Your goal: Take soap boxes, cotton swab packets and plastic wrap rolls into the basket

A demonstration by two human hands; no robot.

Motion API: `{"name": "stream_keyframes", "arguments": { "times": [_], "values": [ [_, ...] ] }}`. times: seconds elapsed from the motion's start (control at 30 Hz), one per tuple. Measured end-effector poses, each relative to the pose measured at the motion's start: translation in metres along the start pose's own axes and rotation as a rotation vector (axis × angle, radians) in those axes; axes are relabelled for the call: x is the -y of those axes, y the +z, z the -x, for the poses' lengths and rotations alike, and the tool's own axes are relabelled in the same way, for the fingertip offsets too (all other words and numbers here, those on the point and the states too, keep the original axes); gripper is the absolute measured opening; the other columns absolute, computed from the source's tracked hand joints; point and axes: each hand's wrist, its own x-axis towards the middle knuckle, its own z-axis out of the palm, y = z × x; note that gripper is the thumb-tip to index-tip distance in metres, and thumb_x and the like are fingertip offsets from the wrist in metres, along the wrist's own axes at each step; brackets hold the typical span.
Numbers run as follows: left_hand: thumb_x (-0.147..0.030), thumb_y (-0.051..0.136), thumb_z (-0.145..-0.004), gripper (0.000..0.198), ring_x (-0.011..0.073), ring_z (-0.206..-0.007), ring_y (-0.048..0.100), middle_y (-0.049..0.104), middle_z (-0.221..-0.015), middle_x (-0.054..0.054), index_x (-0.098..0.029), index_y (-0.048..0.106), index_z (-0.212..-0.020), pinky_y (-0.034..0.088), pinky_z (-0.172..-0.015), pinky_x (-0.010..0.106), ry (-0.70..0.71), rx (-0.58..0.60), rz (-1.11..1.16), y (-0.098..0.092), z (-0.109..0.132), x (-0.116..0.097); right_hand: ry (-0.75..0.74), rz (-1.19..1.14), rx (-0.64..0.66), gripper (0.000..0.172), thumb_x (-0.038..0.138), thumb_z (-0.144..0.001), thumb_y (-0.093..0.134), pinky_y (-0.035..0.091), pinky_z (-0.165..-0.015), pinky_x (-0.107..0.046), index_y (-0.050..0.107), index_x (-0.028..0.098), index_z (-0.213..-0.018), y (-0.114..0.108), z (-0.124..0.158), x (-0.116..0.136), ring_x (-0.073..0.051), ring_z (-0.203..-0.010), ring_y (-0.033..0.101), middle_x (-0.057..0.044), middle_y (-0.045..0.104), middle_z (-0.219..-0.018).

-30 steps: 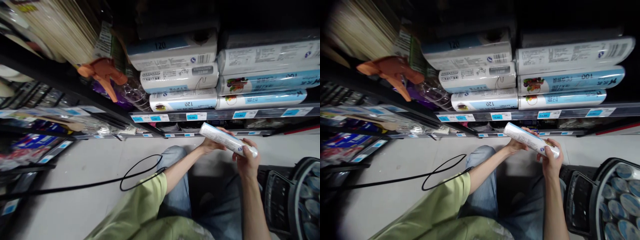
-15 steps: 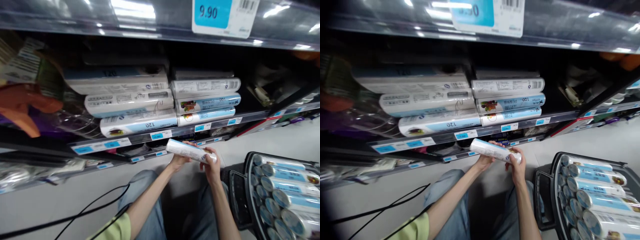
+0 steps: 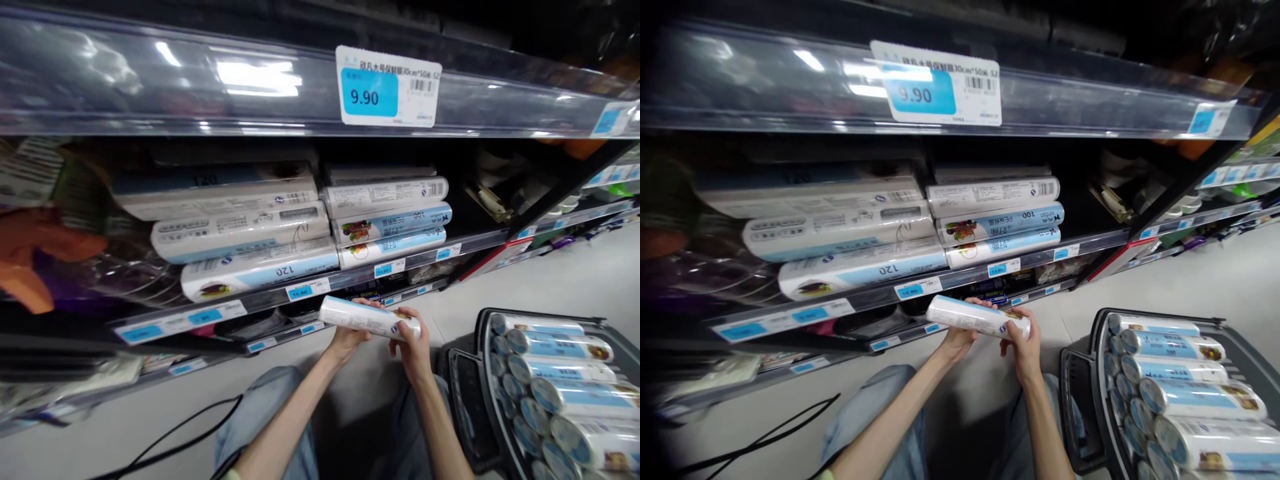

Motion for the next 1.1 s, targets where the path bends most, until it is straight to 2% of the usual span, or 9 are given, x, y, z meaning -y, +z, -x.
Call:
{"name": "stream_keyframes", "arguments": {
  "times": [0.13, 0.33, 0.6, 0.9, 1.1],
  "values": [
    [-0.051, 0.106, -0.048, 0.086, 0.0378, -0.127, 0.064, 0.070, -0.121, 0.008, -0.025, 0.061, -0.115, 0.045, -0.114, 0.056, -0.008, -0.012, -0.006, 0.005, 0.002, -0.002, -0.006, -0.003, -0.003, 0.052, 0.048, -0.074, 0.091, 0.049, -0.032, -0.020, 0.067, 0.020, -0.111, -0.001, 0.001, 0.000, -0.014, -0.061, 0.065, -0.005, 0.069, -0.103],
    [-0.047, 0.108, -0.046, 0.084, 0.0342, -0.119, 0.066, 0.070, -0.117, 0.006, -0.025, 0.058, -0.110, 0.048, -0.110, 0.052, 0.005, -0.048, -0.001, 0.010, 0.005, -0.005, -0.012, -0.011, 0.002, 0.051, 0.047, -0.075, 0.090, 0.048, -0.033, -0.020, 0.067, 0.021, -0.111, -0.002, 0.003, 0.001, -0.013, -0.061, 0.064, -0.005, 0.069, -0.101],
    [-0.049, 0.107, -0.047, 0.084, 0.0327, -0.118, 0.066, 0.069, -0.116, 0.006, -0.025, 0.058, -0.111, 0.046, -0.112, 0.052, 0.002, -0.047, 0.001, 0.015, 0.007, -0.007, -0.015, 0.003, 0.005, 0.052, 0.049, -0.075, 0.090, 0.048, -0.033, -0.020, 0.066, 0.021, -0.112, -0.004, 0.006, 0.004, -0.013, -0.061, 0.063, -0.005, 0.068, -0.101],
    [-0.051, 0.105, -0.051, 0.084, 0.0337, -0.121, 0.067, 0.070, -0.118, 0.007, -0.025, 0.061, -0.117, 0.044, -0.115, 0.056, 0.001, -0.020, -0.001, 0.010, 0.006, -0.001, -0.018, 0.010, 0.015, 0.052, 0.049, -0.077, 0.089, 0.049, -0.034, -0.020, 0.065, 0.021, -0.113, -0.006, 0.006, 0.004, -0.012, -0.060, 0.063, -0.006, 0.069, -0.104],
    [-0.056, 0.103, -0.053, 0.089, 0.0367, -0.128, 0.064, 0.071, -0.125, 0.011, -0.024, 0.061, -0.125, 0.043, -0.117, 0.056, -0.039, -0.016, 0.012, 0.015, 0.006, -0.005, -0.025, 0.005, -0.001, 0.050, 0.048, -0.076, 0.089, 0.049, -0.034, -0.020, 0.067, 0.021, -0.111, -0.004, 0.008, 0.007, -0.014, -0.064, 0.064, -0.005, 0.069, -0.102]
  ]
}}
